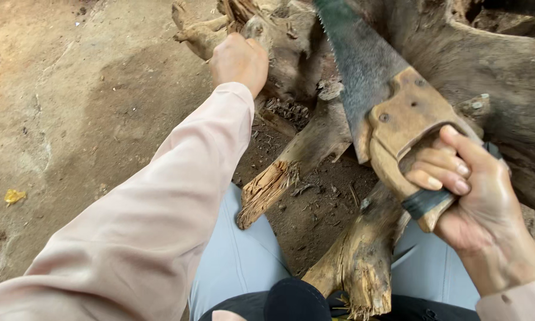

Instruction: The person uses a hand saw to cut a branch off a large log. They hold the log steady with one hand while sawing with the other, then briefly switch to a machete to clear debris before resuming sawing.

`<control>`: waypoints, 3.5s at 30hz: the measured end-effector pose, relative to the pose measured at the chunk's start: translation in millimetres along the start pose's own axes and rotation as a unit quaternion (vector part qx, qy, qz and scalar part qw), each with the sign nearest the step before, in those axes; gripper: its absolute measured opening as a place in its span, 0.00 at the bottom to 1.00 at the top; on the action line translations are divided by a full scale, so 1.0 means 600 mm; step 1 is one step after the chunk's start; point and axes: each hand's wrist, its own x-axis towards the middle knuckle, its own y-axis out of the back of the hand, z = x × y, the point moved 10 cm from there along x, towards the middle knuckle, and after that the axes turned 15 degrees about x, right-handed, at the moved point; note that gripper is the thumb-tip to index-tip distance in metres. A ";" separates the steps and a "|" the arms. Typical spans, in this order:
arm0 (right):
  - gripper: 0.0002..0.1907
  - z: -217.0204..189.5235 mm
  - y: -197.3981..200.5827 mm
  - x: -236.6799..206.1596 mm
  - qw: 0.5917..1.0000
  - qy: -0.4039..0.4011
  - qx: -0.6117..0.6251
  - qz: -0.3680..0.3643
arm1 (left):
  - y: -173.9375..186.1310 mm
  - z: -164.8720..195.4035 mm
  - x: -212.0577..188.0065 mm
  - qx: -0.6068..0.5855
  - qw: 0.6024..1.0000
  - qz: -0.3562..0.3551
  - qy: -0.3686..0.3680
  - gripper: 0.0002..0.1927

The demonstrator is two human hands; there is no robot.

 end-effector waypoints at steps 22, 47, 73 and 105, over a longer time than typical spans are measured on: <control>0.19 0.034 -0.014 0.195 0.999 -0.004 0.053 -0.003 | 0.000 -0.007 -0.007 -0.016 0.998 -0.042 0.034 0.20; 0.18 0.017 -0.018 0.104 0.997 -0.014 0.036 -0.067 | -0.003 -0.006 -0.003 -0.006 0.999 -0.037 0.012 0.19; 0.18 0.010 -0.019 0.280 0.999 -0.021 0.039 -0.030 | 0.011 -0.004 -0.005 -0.006 1.000 0.001 0.017 0.19; 0.19 -0.024 0.004 0.143 0.996 -0.020 -0.064 -0.051 | 0.001 -0.006 -0.006 -0.003 1.000 -0.009 0.024 0.20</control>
